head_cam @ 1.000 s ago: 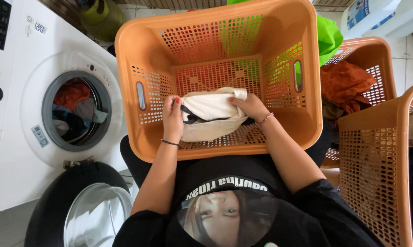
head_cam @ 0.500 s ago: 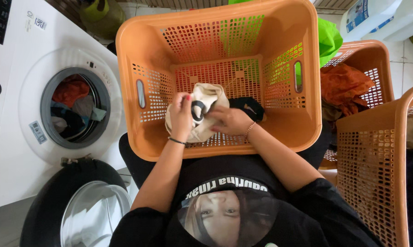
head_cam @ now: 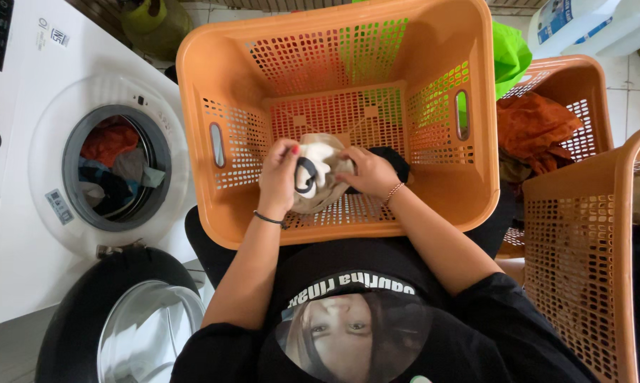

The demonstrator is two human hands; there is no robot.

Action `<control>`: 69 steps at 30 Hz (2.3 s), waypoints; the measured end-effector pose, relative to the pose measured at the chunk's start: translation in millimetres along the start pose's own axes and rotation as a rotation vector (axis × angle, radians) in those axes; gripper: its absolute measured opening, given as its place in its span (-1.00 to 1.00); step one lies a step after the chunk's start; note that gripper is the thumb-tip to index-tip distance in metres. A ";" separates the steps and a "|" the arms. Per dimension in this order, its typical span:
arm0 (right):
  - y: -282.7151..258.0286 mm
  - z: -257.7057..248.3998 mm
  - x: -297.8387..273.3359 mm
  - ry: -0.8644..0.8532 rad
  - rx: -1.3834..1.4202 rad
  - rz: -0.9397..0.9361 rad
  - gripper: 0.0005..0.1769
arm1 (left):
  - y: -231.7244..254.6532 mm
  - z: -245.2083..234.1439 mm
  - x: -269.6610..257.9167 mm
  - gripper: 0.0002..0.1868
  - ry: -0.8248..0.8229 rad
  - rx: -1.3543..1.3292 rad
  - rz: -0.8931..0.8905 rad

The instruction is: The person picks up clothing items from a basket, shakes them out, and folds them by hand inside the basket.

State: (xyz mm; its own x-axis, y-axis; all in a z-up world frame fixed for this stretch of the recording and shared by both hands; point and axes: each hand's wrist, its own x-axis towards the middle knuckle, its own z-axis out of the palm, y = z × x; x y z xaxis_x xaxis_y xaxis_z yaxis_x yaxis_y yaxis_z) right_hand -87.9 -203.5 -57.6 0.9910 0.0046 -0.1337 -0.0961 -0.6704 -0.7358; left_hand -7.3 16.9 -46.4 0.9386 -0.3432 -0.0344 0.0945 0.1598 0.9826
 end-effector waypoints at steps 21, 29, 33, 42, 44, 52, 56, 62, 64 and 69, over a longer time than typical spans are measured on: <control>2.5 14.2 2.5 0.207 0.093 -0.342 -0.72 | 25.6 7.3 -4.4 -0.88 -0.161 0.142 -0.013; 74.2 30.7 18.8 0.089 0.740 -0.152 -0.83 | 10.9 -31.5 13.7 -0.73 0.259 0.582 0.297; 72.4 33.6 17.0 -0.037 0.778 -0.049 -0.78 | -2.2 -17.6 -2.9 -0.60 -0.017 0.857 0.149; 88.9 41.5 15.3 -0.239 1.415 0.024 -0.84 | -70.2 12.7 -15.3 -0.34 -0.417 0.670 -0.326; 86.3 44.1 14.7 -0.258 1.438 0.053 -0.87 | -81.5 15.9 -12.1 -0.39 -0.393 0.596 -0.233; 74.5 35.6 12.1 -0.350 1.486 0.090 -0.74 | -100.0 17.0 -8.3 -0.33 -0.207 0.195 -0.083; 74.5 46.5 13.9 -0.414 1.503 0.071 -0.79 | -106.7 5.0 -4.8 -0.54 -0.144 0.028 -0.235; 96.0 45.8 23.6 -0.039 1.534 0.004 -0.91 | -131.2 -34.5 -0.7 -0.84 -0.114 0.368 -0.040; 99.9 43.5 30.5 0.125 1.375 -0.014 -0.83 | -117.3 -48.2 3.5 -0.60 -0.080 0.199 -0.055; 81.6 36.8 23.5 0.373 0.712 0.047 -0.80 | -44.0 -23.1 5.9 -0.74 -0.002 -0.042 -0.119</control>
State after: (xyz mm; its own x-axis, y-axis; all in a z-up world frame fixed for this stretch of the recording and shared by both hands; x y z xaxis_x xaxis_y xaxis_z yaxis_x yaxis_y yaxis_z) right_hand -75.8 -230.7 -145.2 0.9381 -0.3444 -0.0369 -0.0499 -0.0291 -0.9983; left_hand 1.8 29.2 -94.0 0.9193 -0.3641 -0.1495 0.2187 0.1568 0.9631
